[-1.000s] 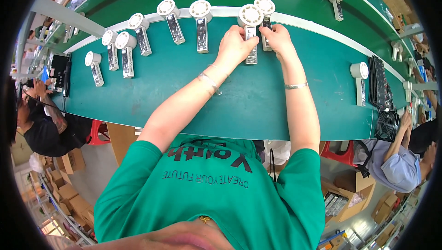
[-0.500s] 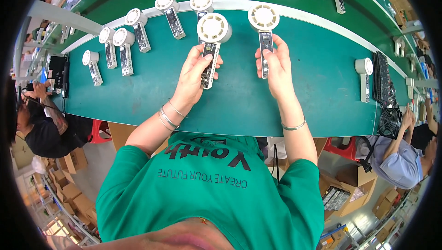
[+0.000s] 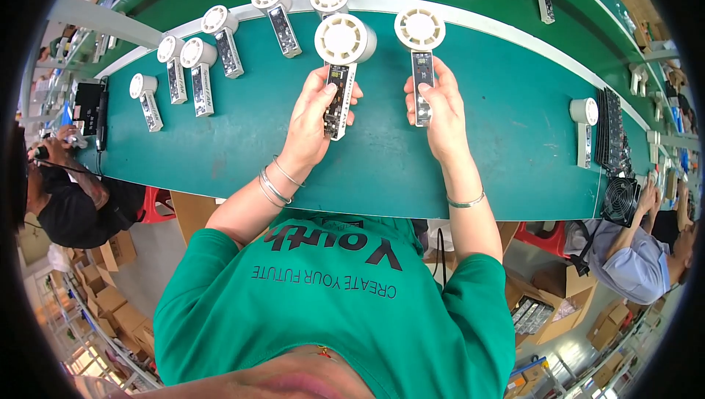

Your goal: The person assembles small handheld fan components by hand, joining circuit boards and plastic housings on an industrial production line.

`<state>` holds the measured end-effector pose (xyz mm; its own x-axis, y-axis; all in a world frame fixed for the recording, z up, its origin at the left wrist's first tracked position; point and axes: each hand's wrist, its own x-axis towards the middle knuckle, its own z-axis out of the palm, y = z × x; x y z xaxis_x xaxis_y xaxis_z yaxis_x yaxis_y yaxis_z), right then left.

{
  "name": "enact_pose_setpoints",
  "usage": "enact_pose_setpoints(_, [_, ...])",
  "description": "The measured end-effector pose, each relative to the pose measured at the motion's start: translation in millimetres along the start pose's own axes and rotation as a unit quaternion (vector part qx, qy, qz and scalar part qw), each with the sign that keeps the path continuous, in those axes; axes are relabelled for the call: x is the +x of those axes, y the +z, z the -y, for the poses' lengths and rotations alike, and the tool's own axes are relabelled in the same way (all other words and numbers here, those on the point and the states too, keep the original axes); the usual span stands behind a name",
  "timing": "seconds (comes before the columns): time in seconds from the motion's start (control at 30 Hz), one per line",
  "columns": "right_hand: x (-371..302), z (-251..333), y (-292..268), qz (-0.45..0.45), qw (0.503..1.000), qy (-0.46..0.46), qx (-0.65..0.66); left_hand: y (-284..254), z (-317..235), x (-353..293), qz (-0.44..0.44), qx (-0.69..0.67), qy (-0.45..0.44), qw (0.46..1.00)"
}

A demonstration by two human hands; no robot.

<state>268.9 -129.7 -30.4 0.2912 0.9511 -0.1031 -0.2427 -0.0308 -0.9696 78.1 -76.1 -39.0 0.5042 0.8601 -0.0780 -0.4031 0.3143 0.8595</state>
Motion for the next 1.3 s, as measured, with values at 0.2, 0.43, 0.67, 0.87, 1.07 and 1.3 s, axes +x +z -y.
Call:
enact_pose_setpoints(0.2, [5, -1, -8, 0.033, 0.992, 0.017, 0.119, -1, 2, -1, 0.012, -0.004, -0.001, 1.000])
enact_pose_setpoints(0.43, [-3, 5, -3, 0.003, 0.994, 0.025, 0.103, -1, 4, -1, 0.022, -0.004, -0.001, 1.000])
enact_pose_setpoints(0.67, [-7, 1, 4, -0.020, 0.997, 0.017, 0.076, 1, 9, -2, 0.019, 0.017, 0.005, 1.000])
enact_pose_setpoints(0.87, [-8, -3, 7, -0.027, 0.998, 0.005, 0.065, -1, 11, -1, 0.018, 0.013, 0.034, 0.999])
enact_pose_setpoints(1.07, [-8, -8, 6, -0.039, 0.997, 0.005, 0.060, 3, 13, 0, 0.020, 0.054, 0.059, 0.997])
enact_pose_setpoints(1.3, [-9, -8, 7, -0.056, 0.996, -0.015, 0.067, 4, 9, -3, 0.031, 0.028, 0.043, 0.998])
